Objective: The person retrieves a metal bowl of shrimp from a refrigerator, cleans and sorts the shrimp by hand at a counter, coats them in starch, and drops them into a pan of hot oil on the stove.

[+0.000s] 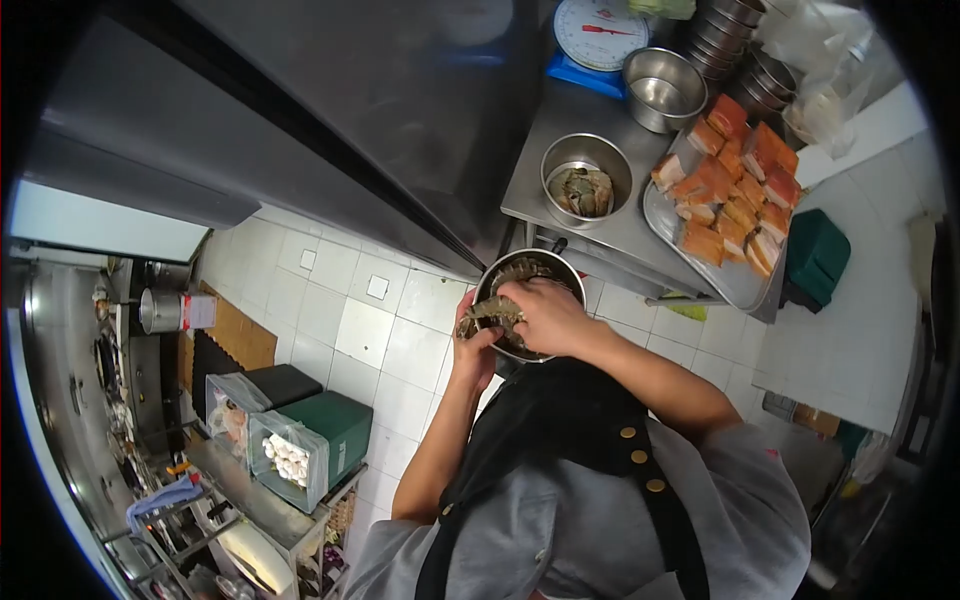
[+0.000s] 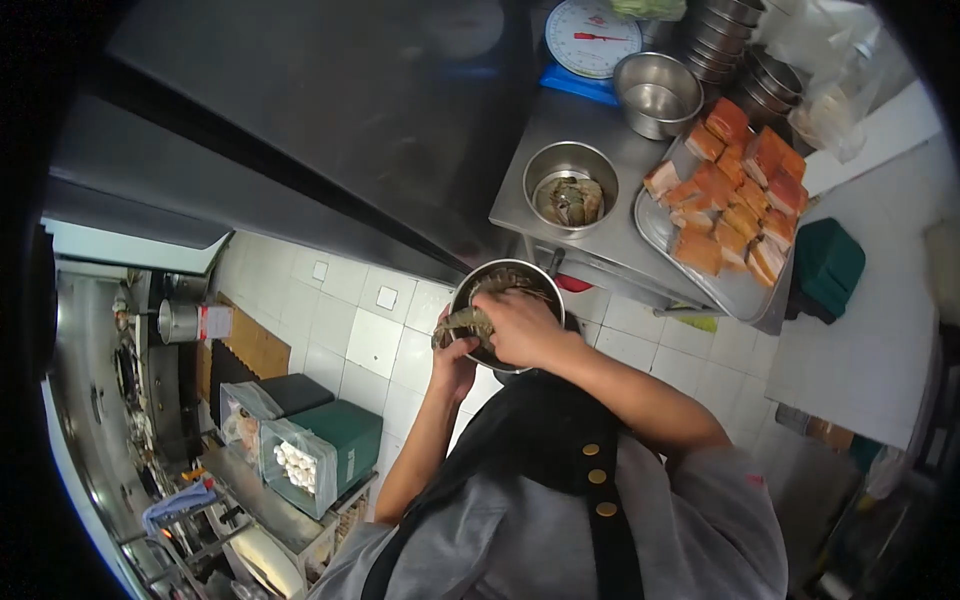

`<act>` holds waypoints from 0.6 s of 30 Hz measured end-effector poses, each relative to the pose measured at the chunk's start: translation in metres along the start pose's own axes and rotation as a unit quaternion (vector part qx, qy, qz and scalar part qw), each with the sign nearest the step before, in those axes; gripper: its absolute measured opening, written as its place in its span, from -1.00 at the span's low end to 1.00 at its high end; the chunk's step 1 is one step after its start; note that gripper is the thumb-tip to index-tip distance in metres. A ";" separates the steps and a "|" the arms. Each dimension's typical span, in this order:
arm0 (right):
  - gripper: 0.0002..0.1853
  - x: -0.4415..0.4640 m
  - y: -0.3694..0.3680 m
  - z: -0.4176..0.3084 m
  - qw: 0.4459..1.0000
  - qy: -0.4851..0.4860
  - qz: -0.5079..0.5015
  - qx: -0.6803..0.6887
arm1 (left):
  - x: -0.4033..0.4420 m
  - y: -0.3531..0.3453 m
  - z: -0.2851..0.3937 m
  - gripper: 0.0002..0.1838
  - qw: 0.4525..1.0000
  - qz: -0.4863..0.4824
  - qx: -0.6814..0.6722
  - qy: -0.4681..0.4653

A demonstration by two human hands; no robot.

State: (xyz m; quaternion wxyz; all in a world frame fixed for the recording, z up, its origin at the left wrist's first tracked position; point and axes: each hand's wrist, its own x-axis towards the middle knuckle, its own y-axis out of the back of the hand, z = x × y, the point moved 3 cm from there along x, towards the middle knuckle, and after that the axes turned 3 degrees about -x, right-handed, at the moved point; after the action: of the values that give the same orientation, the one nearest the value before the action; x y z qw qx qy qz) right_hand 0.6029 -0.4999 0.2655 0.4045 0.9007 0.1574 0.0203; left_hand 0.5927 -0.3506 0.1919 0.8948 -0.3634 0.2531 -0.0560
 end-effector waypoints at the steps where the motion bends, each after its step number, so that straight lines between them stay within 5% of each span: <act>1: -0.50 0.003 0.002 -0.005 0.999 -0.010 -0.036 -0.010 | -0.001 -0.003 -0.001 -0.13 1.000 0.014 0.003 -0.003; 6: -0.54 0.021 -0.001 0.010 0.997 0.065 -0.047 -0.022 | 0.000 -0.015 0.000 -0.13 0.997 0.067 0.021 -0.038; 9: -0.63 0.041 0.018 0.030 0.987 0.102 -0.043 0.112 | 0.000 -0.016 -0.007 -0.16 0.995 0.089 0.020 -0.047; 12: -0.58 0.062 0.055 0.059 0.940 -0.050 -0.138 0.309 | 0.000 -0.027 -0.010 -0.18 0.991 0.123 -0.011 -0.051; 14: -0.58 0.067 0.063 0.085 0.874 -0.076 -0.113 0.466 | 0.003 -0.027 -0.017 -0.25 0.989 0.130 -0.024 -0.062; 18: -0.57 0.072 0.096 0.133 0.833 -0.102 -0.025 0.543 | 0.001 -0.027 -0.022 -0.36 0.987 0.139 -0.062 -0.058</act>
State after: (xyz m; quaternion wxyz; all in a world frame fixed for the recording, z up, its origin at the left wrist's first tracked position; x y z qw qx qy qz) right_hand 0.7187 -0.6342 0.2399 -0.1360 0.9680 0.1237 -0.1708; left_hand 0.5851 -0.3850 0.1963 0.8829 -0.3818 0.2521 0.1058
